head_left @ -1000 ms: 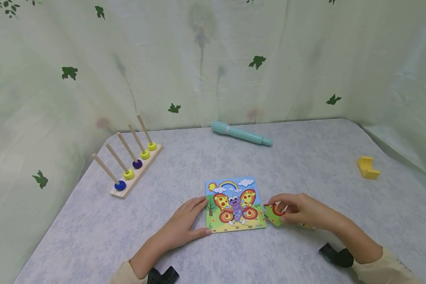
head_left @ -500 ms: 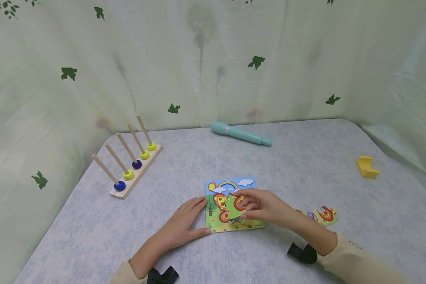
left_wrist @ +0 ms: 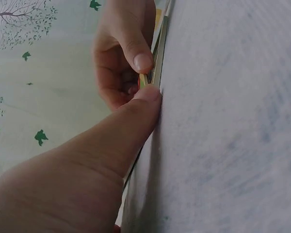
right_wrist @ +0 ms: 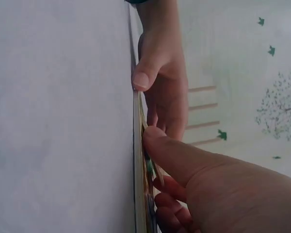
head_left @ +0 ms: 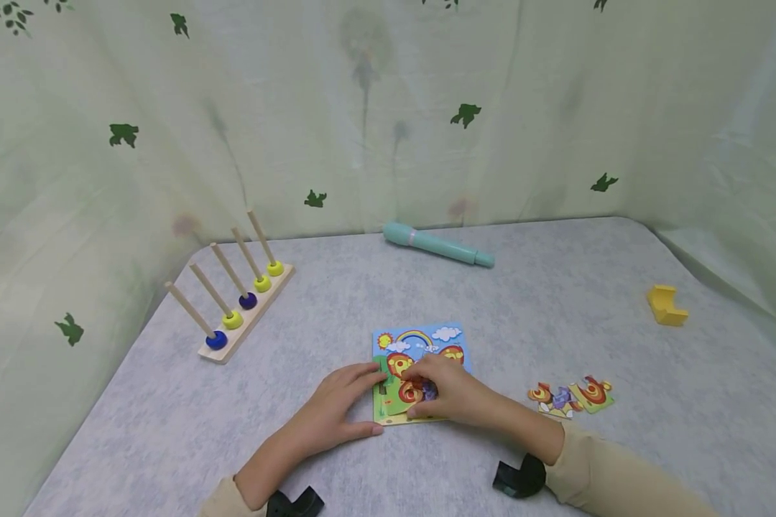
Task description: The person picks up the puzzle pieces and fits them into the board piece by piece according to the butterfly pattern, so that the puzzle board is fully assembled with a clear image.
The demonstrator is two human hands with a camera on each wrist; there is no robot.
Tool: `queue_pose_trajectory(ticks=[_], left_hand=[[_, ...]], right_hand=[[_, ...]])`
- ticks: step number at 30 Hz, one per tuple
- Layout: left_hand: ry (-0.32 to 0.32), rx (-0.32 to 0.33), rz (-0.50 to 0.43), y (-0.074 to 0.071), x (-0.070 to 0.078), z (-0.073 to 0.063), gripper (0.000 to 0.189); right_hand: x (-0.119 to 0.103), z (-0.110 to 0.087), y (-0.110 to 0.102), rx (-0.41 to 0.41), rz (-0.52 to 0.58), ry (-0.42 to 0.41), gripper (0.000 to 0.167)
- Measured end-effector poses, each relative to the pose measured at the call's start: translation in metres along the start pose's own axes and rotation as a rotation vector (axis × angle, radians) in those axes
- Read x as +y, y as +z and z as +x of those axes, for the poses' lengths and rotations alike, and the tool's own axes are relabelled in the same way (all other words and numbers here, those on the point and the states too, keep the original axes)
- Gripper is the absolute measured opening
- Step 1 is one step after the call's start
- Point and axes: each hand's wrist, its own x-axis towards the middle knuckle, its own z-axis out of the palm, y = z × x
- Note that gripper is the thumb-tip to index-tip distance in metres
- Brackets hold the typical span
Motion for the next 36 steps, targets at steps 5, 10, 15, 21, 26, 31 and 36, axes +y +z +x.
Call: queue_pose_trajectory(ticks=[5,10,15,21,26,31,36], left_hand=[[0.072,0.023,0.024,0.0,-0.001,-0.001,0.054],[0.073,0.013,0.025,0.0,-0.001,-0.002,0.052],[0.073,0.019,0.022,-0.001,-0.001,-0.002,0.052],[0.048,0.002,0.01,-0.002,0.001,-0.002,0.052],[0.036,-0.012,0.004,-0.003,0.001,-0.001,0.052],[0.026,-0.016,-0.003,-0.003,0.001,-0.002,0.052],[0.014,-0.022,-0.012,-0.002,0.001,-0.001,0.052]], right_hand=[[-0.003,0.002,0.003,0.023,-0.075,0.004,0.046],[-0.004,0.0,0.002,0.0,-0.055,0.013,0.048],[-0.003,0.0,0.001,-0.023,-0.084,-0.022,0.055],[-0.002,0.002,0.002,-0.037,-0.09,-0.054,0.043],[-0.003,0.004,0.001,-0.049,-0.09,-0.031,0.042],[-0.006,0.003,-0.005,-0.117,-0.029,0.0,0.05],[-0.012,-0.006,-0.03,-0.137,0.163,0.051,0.063]])
